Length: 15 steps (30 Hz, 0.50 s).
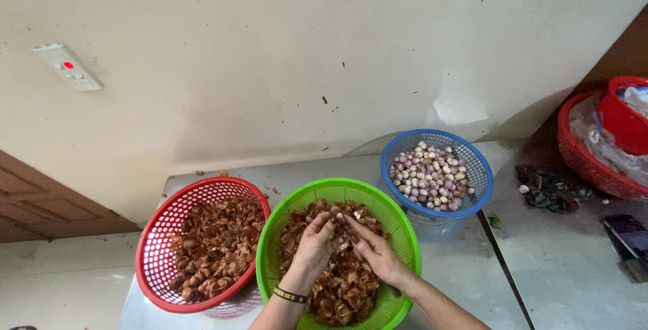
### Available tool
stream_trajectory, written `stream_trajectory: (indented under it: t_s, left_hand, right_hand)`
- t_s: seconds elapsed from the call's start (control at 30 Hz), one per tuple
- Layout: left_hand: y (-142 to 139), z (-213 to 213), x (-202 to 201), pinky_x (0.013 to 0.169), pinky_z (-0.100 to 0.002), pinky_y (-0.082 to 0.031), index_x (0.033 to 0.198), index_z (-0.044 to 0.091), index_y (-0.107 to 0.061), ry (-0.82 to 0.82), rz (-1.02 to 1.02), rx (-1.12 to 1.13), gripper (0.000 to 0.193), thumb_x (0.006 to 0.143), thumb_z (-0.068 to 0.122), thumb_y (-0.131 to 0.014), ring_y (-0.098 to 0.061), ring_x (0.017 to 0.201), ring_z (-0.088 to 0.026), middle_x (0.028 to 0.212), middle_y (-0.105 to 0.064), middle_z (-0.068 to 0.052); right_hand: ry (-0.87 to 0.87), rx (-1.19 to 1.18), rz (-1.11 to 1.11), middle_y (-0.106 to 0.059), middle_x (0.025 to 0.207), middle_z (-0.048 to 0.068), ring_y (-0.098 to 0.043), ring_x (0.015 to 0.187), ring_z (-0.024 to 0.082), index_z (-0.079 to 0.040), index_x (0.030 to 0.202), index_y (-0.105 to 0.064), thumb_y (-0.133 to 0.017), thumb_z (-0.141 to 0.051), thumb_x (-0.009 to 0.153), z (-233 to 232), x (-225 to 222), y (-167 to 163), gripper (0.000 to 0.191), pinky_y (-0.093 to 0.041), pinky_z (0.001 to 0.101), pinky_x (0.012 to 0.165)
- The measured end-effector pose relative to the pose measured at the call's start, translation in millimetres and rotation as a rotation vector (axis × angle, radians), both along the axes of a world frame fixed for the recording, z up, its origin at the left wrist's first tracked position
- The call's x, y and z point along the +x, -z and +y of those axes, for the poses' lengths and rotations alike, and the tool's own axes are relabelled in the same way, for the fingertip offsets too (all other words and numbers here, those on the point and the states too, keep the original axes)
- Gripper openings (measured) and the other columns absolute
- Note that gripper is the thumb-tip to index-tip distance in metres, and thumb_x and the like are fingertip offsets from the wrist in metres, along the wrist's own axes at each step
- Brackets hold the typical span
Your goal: The person takes unpeeled garlic and shallots from a red basket and peels off the dry skins with a small knife over a green basket, dropping the skins into the green basket and placing the peeled bulbs into a blue basket.
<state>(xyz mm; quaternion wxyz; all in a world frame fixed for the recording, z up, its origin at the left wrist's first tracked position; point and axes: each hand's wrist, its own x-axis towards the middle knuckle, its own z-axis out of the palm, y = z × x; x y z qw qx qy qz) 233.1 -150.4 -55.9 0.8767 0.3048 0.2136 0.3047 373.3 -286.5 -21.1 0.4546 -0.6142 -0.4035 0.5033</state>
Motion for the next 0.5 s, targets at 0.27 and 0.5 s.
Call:
stream_trajectory:
  t_s: [0.27,0.5]
  left_hand:
    - [8,-2,-2,0.087,-0.032,-0.059,0.12,0.005,-0.065,-0.055,-0.002,0.205,0.022,0.098,0.005,-0.065,-0.069,0.099,-0.015,0.11,-0.072,-0.005]
    - [6,-10,0,0.085,-0.031,-0.058,0.121,0.005,-0.061,-0.138,0.047,0.197,0.025,0.096,0.004,-0.065,-0.068,0.098,-0.015,0.109,-0.07,-0.004]
  right_hand:
    - [-0.007,0.402,-0.247,-0.054,0.156,0.012,-0.052,0.141,0.023,-0.015,0.159,-0.041,-0.055,-0.016,0.103,-3,-5,-10,0.058,-0.042,0.0375,0.114]
    - [0.066,0.302,-0.188,-0.057,0.154,0.007,-0.055,0.14,0.018,-0.016,0.153,-0.046,-0.059,-0.028,0.101,-1,-10,-10,0.055,-0.047,0.0347,0.113]
